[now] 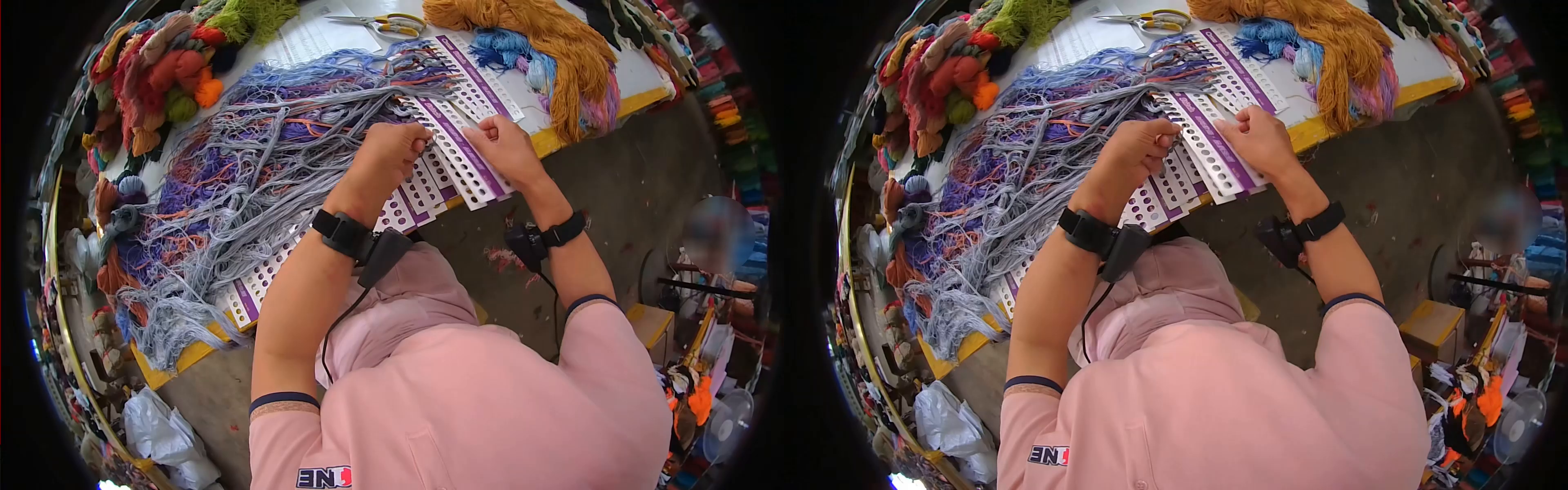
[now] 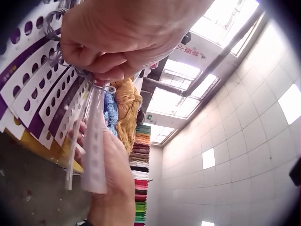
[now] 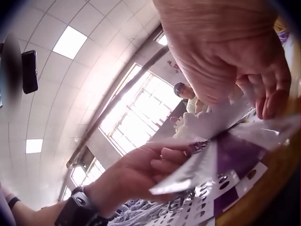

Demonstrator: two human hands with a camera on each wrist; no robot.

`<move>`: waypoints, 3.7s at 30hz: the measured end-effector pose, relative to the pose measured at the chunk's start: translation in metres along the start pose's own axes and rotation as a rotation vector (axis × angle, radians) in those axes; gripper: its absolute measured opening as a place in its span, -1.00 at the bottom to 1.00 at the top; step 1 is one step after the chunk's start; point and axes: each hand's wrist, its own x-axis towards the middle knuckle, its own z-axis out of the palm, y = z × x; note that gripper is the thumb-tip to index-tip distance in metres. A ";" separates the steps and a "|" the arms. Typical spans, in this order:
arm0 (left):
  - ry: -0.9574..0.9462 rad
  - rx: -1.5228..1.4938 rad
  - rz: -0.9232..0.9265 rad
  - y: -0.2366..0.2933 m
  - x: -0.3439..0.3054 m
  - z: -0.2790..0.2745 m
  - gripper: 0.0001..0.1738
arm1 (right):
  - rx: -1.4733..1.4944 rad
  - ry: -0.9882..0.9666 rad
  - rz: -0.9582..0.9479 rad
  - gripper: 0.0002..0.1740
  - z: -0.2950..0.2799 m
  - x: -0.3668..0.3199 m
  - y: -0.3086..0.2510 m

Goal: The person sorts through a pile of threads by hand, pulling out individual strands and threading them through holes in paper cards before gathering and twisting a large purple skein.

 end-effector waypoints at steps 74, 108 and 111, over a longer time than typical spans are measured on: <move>-0.295 -0.758 0.647 0.126 -0.218 -0.235 -0.88 | 0.985 -0.372 0.331 -0.81 0.006 0.000 -0.008; 0.286 0.977 0.505 -0.041 -0.044 -0.008 -0.75 | 0.393 -0.149 0.157 -0.78 -0.017 0.034 -0.031; 0.283 0.994 0.481 -0.040 -0.044 -0.005 -0.75 | 0.510 -0.194 0.173 -0.78 -0.012 0.043 -0.021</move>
